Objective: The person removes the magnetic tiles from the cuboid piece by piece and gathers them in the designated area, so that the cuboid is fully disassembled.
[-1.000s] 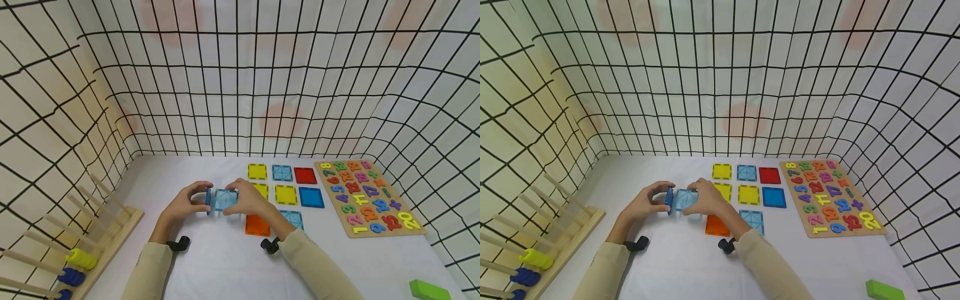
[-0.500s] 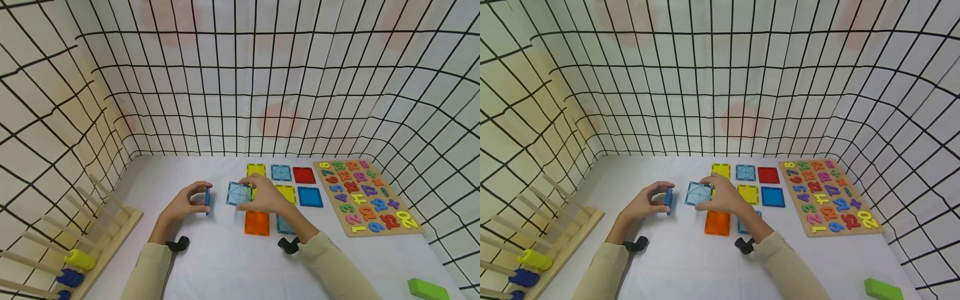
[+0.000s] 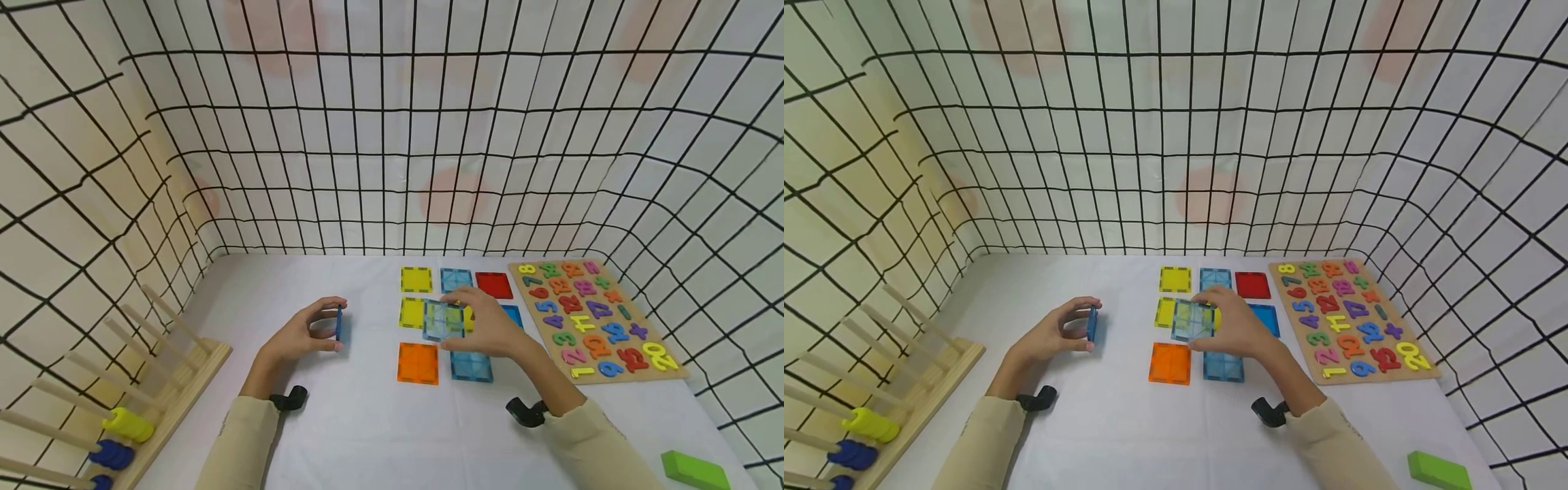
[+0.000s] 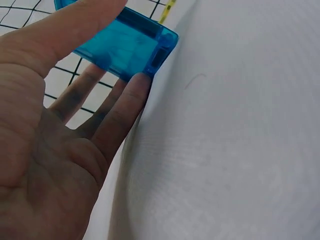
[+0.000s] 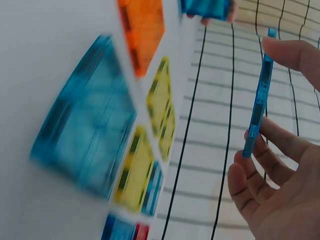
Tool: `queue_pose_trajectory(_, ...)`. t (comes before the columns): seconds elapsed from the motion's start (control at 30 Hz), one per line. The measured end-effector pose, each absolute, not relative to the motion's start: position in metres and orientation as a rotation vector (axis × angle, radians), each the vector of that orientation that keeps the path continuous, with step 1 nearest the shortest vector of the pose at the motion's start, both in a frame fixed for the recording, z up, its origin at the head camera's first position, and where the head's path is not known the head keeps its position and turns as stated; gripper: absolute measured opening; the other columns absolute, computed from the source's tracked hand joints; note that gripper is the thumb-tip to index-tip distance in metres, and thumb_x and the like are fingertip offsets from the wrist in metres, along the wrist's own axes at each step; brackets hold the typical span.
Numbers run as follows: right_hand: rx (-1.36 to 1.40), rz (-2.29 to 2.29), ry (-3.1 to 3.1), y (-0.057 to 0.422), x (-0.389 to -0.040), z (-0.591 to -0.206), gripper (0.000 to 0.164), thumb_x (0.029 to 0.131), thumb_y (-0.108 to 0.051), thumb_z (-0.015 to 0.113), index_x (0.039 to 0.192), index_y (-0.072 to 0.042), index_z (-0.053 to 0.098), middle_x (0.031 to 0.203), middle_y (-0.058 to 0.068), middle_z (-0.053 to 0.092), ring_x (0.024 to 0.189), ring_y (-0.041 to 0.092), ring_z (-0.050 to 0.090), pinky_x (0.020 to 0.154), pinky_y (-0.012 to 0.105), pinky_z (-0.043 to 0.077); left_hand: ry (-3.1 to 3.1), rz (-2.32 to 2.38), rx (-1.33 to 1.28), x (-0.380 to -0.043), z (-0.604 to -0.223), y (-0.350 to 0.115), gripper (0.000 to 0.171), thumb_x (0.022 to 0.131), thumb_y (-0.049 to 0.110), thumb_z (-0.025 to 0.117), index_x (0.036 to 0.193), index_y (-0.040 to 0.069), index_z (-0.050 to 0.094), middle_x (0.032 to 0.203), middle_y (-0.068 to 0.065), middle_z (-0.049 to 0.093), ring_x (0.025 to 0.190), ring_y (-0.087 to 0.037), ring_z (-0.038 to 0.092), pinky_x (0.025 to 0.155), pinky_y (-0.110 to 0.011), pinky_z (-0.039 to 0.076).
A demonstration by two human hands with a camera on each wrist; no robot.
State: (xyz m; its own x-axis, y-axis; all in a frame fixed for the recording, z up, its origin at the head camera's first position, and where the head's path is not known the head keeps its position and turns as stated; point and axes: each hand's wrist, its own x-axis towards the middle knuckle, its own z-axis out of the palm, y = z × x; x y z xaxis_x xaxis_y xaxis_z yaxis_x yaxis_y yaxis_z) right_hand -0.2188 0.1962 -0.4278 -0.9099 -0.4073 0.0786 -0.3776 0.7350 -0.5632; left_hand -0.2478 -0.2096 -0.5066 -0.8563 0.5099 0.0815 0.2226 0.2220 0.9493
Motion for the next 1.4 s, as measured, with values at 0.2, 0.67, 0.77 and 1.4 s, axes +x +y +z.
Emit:
queue_pose_trajectory(0.2,-0.618,-0.883,2.935,0.236,-0.212,-0.436,0.074,0.077,-0.046,0.087,0.141,-0.021,0.06,0.14,0.01,0.057,0.124,0.035,0.054,0.1,0.067,0.051,2.257,1.666,0.677,-0.247,-0.503,-0.209,0.092,0.076,0.005,0.09,0.155,0.011,0.044,0.162,-0.014,0.041,0.147,-0.038,0.04,0.107,-0.038,0.053)
queue_pose_trajectory(0.67,-0.527,-0.749,2.95,0.301,-0.198,-0.456,0.073,0.076,-0.043,0.089,0.139,-0.019,0.061,0.14,0.017,0.054,0.125,0.04,0.051,0.095,0.069,0.052,2.288,1.662,0.697,-0.247,-0.501,-0.209,0.092,0.077,0.003,0.089,0.156,0.011,0.043,0.162,-0.014,0.041,0.146,-0.038,0.041,0.106,-0.037,0.054)
queue_pose_trajectory(0.77,-0.551,-0.705,2.96,0.307,-0.196,-0.46,0.072,0.075,-0.041,0.09,0.137,-0.017,0.063,0.138,0.017,0.055,0.126,0.041,0.05,0.097,0.071,0.05,2.285,1.659,0.703,-0.246,-0.5,-0.209,0.091,0.078,0.004,0.089,0.156,0.01,0.043,0.162,-0.015,0.041,0.146,-0.038,0.041,0.106,-0.037,0.054)
queue_pose_trajectory(1.4,-0.495,-0.544,2.896,0.316,-0.189,-0.478,0.077,0.068,-0.046,0.093,0.135,-0.019,0.066,0.137,0.015,0.058,0.119,0.035,0.053,0.098,0.066,0.052,2.28,1.637,0.579,-0.243,-0.502,-0.206,0.088,0.076,0.006,0.091,0.15,0.011,0.044,0.153,-0.017,0.046,0.143,-0.037,0.044,0.104,-0.029,0.054)
